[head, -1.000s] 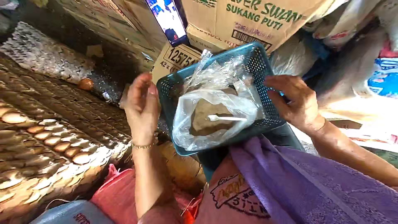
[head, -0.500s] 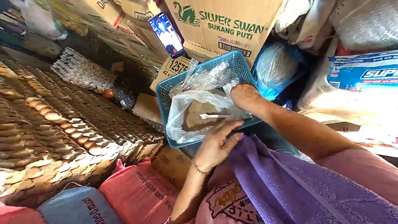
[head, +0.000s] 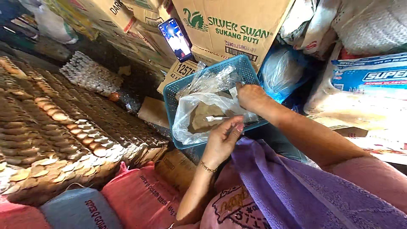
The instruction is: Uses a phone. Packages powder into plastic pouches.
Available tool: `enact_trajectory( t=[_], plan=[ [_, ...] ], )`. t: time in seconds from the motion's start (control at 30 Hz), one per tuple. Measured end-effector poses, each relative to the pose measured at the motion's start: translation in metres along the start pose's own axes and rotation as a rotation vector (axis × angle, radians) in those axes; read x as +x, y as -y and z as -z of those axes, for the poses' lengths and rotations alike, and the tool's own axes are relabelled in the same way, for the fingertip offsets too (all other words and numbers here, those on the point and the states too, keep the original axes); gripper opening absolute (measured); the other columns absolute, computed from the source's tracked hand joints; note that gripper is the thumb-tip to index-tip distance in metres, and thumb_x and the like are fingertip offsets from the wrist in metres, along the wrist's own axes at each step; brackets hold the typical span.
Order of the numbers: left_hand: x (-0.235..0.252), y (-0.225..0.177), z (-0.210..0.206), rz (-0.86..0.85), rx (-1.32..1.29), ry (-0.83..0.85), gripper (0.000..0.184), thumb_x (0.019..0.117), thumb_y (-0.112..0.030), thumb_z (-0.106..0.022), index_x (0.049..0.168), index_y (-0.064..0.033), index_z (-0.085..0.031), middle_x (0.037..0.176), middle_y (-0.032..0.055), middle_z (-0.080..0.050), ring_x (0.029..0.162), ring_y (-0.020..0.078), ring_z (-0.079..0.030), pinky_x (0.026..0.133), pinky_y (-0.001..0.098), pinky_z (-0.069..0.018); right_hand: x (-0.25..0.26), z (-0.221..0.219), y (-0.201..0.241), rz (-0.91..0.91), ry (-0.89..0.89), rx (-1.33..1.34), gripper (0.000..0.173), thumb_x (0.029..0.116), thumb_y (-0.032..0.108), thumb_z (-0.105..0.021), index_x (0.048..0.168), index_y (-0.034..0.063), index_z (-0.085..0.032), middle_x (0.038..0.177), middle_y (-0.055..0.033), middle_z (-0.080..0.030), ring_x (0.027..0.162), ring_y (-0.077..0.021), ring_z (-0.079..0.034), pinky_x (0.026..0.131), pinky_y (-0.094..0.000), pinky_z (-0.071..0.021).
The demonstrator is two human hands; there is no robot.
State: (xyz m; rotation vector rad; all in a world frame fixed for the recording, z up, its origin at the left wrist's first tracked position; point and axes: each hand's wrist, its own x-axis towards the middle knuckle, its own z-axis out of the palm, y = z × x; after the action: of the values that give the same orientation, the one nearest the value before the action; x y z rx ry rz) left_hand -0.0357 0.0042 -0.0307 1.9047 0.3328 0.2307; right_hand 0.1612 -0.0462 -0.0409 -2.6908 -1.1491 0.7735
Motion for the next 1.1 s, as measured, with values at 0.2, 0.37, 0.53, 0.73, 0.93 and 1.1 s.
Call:
enact_trajectory(
  t=[0.2,0.37,0.53,0.73,0.93,1.1],
  plan=[
    [-0.012,0.007,0.007,-0.059,-0.006,-0.021,0.026,0.1031,-0.015,-0.058,0.122,-0.001,-0.07,0.117,0.0079,-0.072,0.107,0.0127,-0.069,0.097,0.0338,-0.0567,0.028,-0.01,0.008,0.004,0.027,-0.065,0.047,0.0982,-0.001,-0.056,0.143,-0.0063,-0.043,0.12,-0.0357,-0.061,0.111,-0.0545,-0.063,0.086,-0.0667,-0.0525],
    [-0.019,0.015,0.012,-0.015,-0.032,-0.073,0.026,0.103,-0.016,-0.059,0.122,-0.0025,-0.07,0.117,0.0066,-0.072,0.108,0.0113,-0.068,0.098,0.0329,-0.0563,0.024,-0.012,0.0,0.039,-0.017,-0.019,0.045,0.0929,0.0,-0.064,0.136,-0.0054,-0.052,0.124,-0.0359,-0.06,0.111,-0.0558,-0.062,0.087,-0.069,-0.0511],
    [-0.02,0.013,0.01,-0.032,-0.066,-0.056,0.026,0.1031,-0.016,-0.059,0.122,-0.0009,-0.07,0.118,0.0076,-0.072,0.108,0.0116,-0.069,0.098,0.0327,-0.0565,0.029,-0.021,-0.002,-0.012,0.025,-0.105,0.042,0.0973,0.002,-0.059,0.138,-0.0077,-0.053,0.128,-0.0375,-0.057,0.115,-0.0558,-0.06,0.088,-0.0678,-0.0513],
    [-0.023,0.017,0.013,0.012,-0.119,-0.107,0.027,0.1027,-0.014,-0.059,0.123,-0.0012,-0.069,0.117,0.0077,-0.072,0.107,0.0111,-0.069,0.097,0.032,-0.0566,0.021,-0.012,-0.001,0.065,-0.086,-0.087,0.036,0.091,-0.005,-0.064,0.126,-0.0102,-0.059,0.129,-0.0352,-0.058,0.111,-0.0558,-0.062,0.087,-0.0704,-0.0513],
    [-0.01,0.02,0.019,0.283,-0.568,-0.311,0.039,0.1102,-0.02,-0.042,0.144,-0.0037,-0.052,0.132,0.011,-0.065,0.111,0.0197,-0.068,0.094,0.0374,-0.0574,-0.052,0.001,0.014,0.575,-0.343,0.096,0.025,0.0944,-0.006,-0.056,0.116,-0.0018,-0.069,0.111,-0.0245,-0.068,0.099,-0.0427,-0.07,0.083,-0.0587,-0.0577],
    [-0.002,0.017,0.023,0.279,-0.962,-0.303,0.038,0.1119,-0.028,-0.035,0.136,-0.0099,-0.058,0.114,0.0051,-0.073,0.093,0.0115,-0.072,0.08,0.0265,-0.0599,-0.095,-0.02,0.028,0.96,-0.331,0.143,0.017,0.0934,0.0,-0.06,0.104,0.0037,-0.073,0.101,-0.0138,-0.07,0.092,-0.0279,-0.071,0.077,-0.0418,-0.0611]
  ],
)
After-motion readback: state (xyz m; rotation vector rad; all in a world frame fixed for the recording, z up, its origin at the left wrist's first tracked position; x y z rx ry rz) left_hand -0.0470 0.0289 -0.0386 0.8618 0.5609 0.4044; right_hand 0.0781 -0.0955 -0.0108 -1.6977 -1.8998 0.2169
